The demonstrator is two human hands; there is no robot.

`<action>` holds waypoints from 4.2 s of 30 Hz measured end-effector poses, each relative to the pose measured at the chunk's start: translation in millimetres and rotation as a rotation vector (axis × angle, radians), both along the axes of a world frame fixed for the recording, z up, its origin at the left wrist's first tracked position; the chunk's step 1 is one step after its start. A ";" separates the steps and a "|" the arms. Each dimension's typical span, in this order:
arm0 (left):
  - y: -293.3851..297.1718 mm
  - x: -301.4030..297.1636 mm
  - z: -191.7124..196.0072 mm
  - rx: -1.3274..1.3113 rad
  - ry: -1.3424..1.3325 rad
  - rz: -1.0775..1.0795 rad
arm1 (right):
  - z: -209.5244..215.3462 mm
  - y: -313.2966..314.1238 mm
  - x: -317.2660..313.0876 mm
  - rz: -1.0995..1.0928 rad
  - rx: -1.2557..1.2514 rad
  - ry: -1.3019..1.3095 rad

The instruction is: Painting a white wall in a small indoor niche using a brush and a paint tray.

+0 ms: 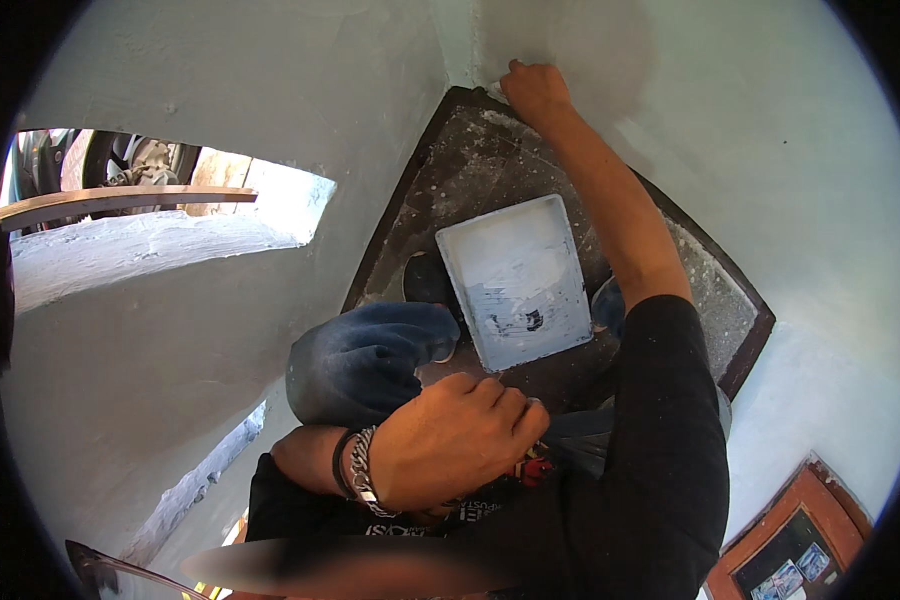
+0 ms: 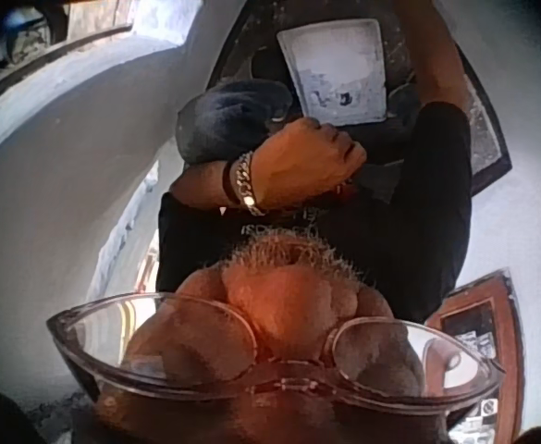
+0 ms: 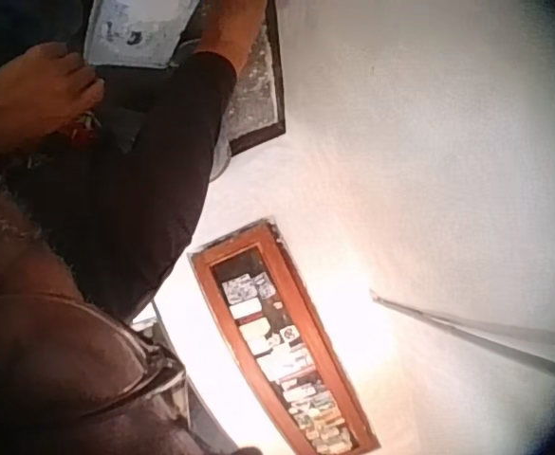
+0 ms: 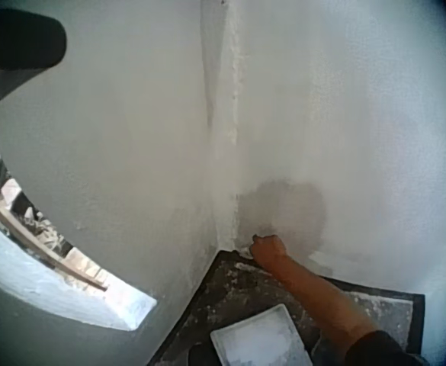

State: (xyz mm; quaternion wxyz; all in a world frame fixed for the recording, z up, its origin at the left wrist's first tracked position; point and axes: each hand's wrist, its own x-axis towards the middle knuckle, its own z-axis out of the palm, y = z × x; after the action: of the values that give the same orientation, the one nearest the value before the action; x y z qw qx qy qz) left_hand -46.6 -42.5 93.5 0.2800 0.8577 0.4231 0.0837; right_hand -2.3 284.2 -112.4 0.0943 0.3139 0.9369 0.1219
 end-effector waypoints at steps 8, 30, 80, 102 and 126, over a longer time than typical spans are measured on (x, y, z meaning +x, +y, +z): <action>3.8 -6.2 5.7 -0.056 0.004 -0.010 | 6.3 12.3 -35.8 0.010 0.019 -0.054; 2.0 -8.6 2.6 -0.044 -0.029 0.021 | 17.8 -17.0 43.8 -0.385 -0.352 0.236; 14.0 2.8 -5.9 -0.141 0.029 0.059 | -151.4 -88.1 131.2 -0.835 -0.305 0.824; 15.5 17.6 -10.2 -0.124 0.062 0.046 | -141.7 -115.9 182.5 -0.943 -0.344 0.829; 20.0 38.7 -12.7 -0.092 0.085 -0.026 | -115.3 -101.5 122.5 -0.720 -0.329 0.824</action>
State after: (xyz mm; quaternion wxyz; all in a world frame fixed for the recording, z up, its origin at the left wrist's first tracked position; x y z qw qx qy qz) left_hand -7.9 -22.5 80.8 0.3020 0.8520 0.4270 0.0241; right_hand 120.1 182.7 -227.7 -0.1955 0.6161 0.7369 -0.1977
